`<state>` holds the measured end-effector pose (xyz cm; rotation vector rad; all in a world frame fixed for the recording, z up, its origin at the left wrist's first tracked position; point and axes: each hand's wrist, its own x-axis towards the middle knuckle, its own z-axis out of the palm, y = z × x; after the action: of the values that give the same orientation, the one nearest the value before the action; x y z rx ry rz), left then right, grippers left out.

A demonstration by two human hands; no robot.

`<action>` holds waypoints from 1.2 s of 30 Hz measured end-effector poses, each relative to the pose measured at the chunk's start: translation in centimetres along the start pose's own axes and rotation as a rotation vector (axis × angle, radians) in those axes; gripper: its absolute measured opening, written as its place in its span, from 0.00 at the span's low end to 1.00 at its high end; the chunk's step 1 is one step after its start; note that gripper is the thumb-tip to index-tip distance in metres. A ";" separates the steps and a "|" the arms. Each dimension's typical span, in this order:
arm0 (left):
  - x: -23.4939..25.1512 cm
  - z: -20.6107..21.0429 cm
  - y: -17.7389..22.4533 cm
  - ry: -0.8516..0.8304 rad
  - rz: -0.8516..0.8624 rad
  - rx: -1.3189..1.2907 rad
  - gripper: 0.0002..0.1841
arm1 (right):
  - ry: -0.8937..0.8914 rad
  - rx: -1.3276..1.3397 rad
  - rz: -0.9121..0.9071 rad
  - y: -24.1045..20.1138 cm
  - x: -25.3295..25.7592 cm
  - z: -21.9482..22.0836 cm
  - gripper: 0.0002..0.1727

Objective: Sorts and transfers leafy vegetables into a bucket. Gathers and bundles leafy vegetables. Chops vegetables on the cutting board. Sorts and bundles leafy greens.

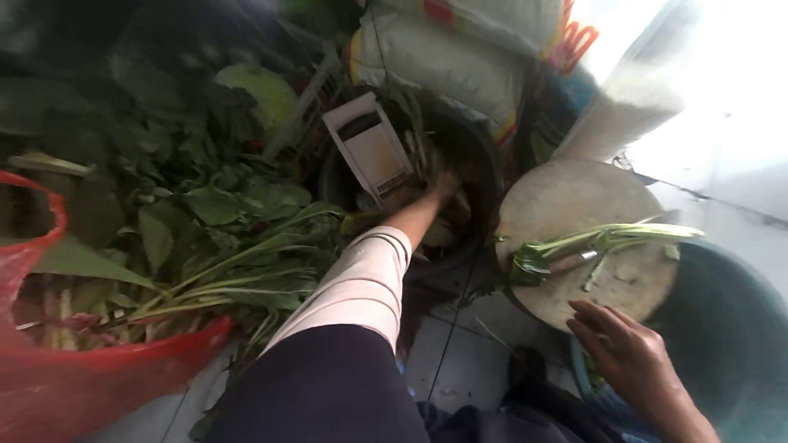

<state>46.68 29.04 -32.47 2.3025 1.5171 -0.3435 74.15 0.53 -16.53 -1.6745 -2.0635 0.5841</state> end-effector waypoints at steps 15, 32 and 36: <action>-18.1 -0.4 -12.3 0.361 -0.017 0.001 0.37 | 0.001 -0.004 0.031 0.1 -0.3 -1.1 0.20; -19.1 -16.9 -9.6 0.831 -0.499 -0.930 0.27 | -0.043 -0.006 0.047 0.2 0.7 -1.0 0.20; -18.7 -15.4 -10.7 0.866 -0.577 -1.356 0.37 | -0.096 0.013 0.053 -0.4 0.9 -1.3 0.18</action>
<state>29.55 23.84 -12.93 0.8641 1.8007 1.3006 74.44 1.41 -15.16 -1.7294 -2.0820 0.7065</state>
